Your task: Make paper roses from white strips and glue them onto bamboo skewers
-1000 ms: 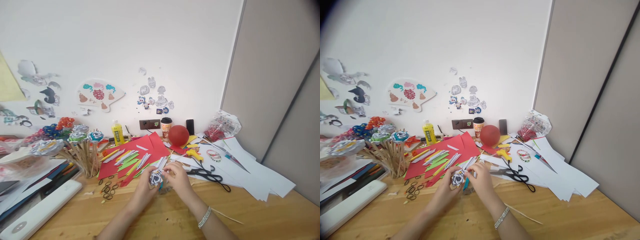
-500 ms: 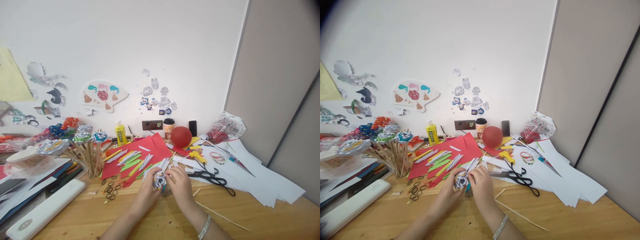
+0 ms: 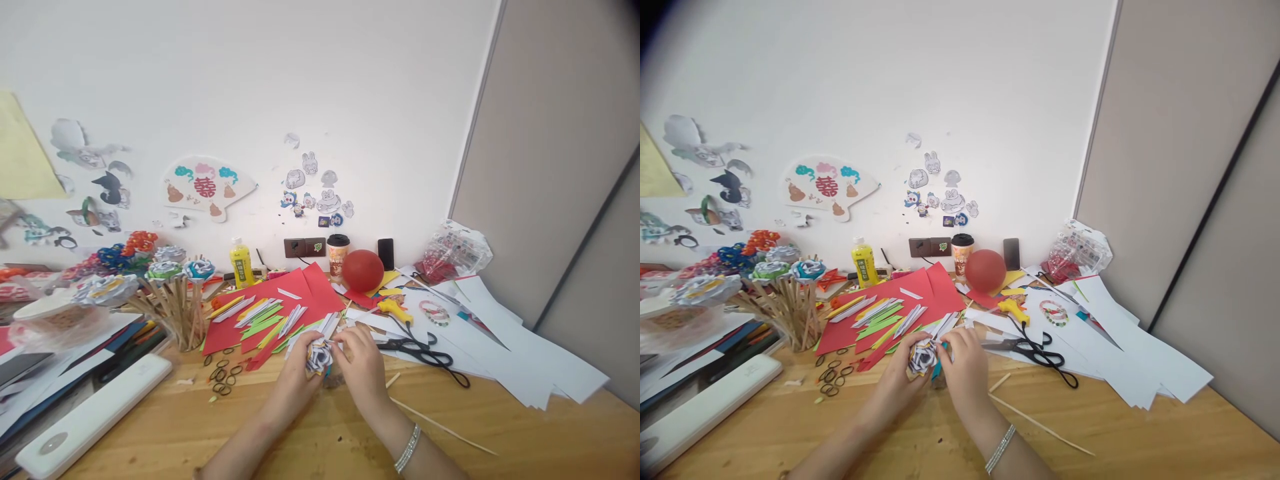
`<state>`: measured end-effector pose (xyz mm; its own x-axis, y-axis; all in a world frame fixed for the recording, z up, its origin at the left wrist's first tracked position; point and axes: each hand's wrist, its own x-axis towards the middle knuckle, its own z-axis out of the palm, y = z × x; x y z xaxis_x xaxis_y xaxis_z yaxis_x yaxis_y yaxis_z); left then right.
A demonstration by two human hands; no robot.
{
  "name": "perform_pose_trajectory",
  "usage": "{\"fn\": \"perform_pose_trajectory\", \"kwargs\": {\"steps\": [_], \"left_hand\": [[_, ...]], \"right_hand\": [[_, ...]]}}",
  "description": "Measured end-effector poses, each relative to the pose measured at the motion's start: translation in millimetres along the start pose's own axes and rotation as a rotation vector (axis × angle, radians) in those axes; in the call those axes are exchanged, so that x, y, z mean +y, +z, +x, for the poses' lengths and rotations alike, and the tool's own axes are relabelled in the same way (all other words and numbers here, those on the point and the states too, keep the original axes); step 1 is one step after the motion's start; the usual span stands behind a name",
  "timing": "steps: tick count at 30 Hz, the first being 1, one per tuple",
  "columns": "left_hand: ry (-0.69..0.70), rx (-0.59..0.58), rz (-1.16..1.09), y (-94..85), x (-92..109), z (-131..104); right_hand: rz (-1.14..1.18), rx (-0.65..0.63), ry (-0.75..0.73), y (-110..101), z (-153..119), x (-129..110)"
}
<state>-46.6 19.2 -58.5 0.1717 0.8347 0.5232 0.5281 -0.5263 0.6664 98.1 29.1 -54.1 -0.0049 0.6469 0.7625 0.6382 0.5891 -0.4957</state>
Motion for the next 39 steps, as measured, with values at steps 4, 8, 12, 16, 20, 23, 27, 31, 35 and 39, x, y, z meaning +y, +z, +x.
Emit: {"fn": "perform_pose_trajectory", "kwargs": {"steps": [4,8,12,16,20,23,27,31,35,39], "left_hand": [[-0.011,-0.002,0.001,-0.3,2.7,-0.4],[-0.022,-0.014,0.005,-0.3,2.8,-0.4],[-0.033,-0.027,0.010,-0.6,2.4,-0.3],[-0.032,-0.026,0.014,-0.4,1.9,-0.3],[-0.024,-0.026,0.018,-0.1,1.8,-0.2],[-0.022,-0.024,0.023,-0.3,2.4,-0.2],[-0.021,-0.020,0.031,-1.0,3.5,-0.5],[-0.015,-0.028,0.037,-1.4,3.8,-0.4],[-0.008,-0.035,0.043,-1.1,2.2,-0.1],[-0.006,-0.037,0.047,-0.3,-0.6,-0.2]], "right_hand": [[-0.003,-0.017,-0.013,-0.6,-0.6,-1.5],[0.001,-0.030,-0.014,0.9,-2.0,-1.9],[0.007,-0.029,-0.002,2.8,-3.3,-0.7],[0.018,-0.024,0.011,3.5,-3.7,0.3],[0.021,-0.026,0.014,3.7,-3.2,-0.1],[0.019,-0.029,0.013,4.1,-3.1,-0.7],[0.008,-0.036,-0.002,4.6,-3.5,-0.9],[-0.008,-0.039,-0.022,4.5,-3.3,-0.5],[-0.025,-0.040,-0.050,5.3,-2.9,0.6],[-0.026,-0.032,-0.071,7.3,-3.3,1.9]]}}
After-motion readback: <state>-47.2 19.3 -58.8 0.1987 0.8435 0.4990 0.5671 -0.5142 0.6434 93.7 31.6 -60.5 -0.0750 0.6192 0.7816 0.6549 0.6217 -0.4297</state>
